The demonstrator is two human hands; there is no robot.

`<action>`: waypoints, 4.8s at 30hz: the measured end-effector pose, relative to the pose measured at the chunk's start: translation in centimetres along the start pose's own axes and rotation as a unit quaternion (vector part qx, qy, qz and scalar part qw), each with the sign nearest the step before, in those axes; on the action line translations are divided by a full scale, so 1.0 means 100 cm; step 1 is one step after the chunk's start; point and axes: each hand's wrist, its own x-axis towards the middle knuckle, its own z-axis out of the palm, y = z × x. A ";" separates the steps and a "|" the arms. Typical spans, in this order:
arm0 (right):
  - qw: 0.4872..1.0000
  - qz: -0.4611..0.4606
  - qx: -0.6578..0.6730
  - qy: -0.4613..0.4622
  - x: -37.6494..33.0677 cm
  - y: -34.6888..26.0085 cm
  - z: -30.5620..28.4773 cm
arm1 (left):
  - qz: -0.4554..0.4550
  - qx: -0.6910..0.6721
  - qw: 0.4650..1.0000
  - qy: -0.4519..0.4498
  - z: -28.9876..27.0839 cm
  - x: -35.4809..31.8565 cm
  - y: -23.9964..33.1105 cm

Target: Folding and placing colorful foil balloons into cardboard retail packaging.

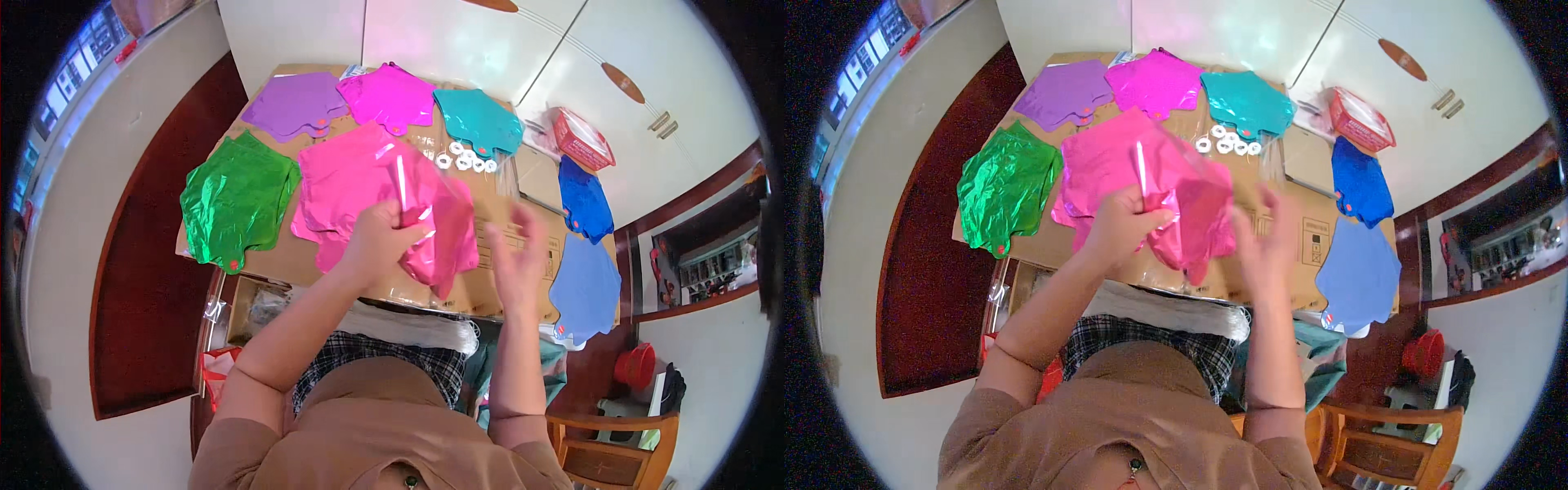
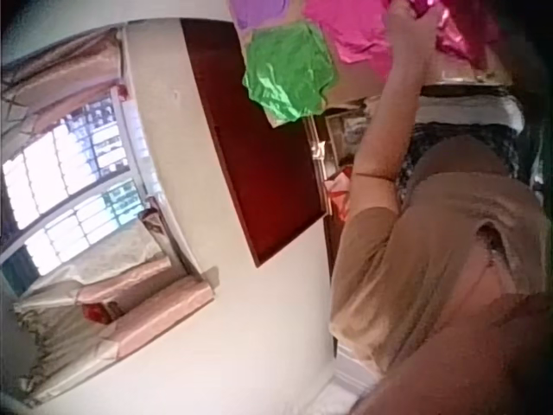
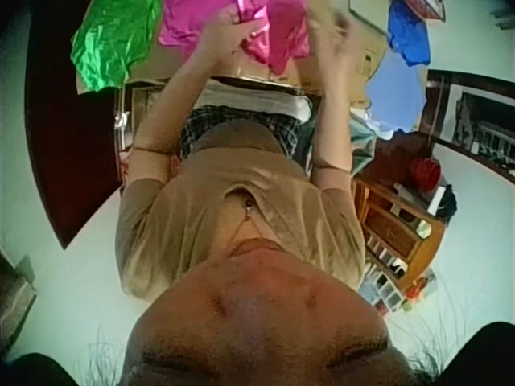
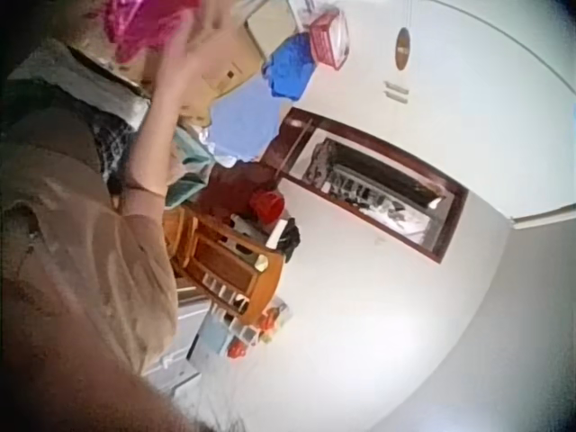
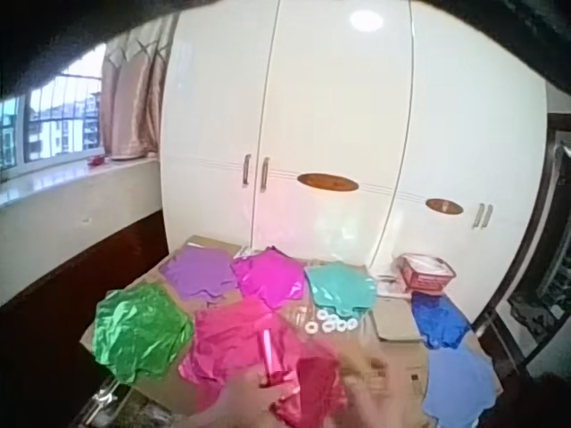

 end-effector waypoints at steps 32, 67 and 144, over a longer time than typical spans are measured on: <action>0.878 0.170 0.446 -0.035 0.036 0.028 -0.009 | 0.075 -0.048 0.991 0.101 -0.010 -0.003 0.022; 0.941 -0.120 -0.246 -0.201 0.018 0.020 0.037 | 0.138 0.676 0.718 0.095 -0.116 0.020 -0.022; 0.940 0.107 -0.168 -0.276 0.099 0.168 -0.056 | 0.197 0.413 0.887 0.068 0.001 0.015 0.013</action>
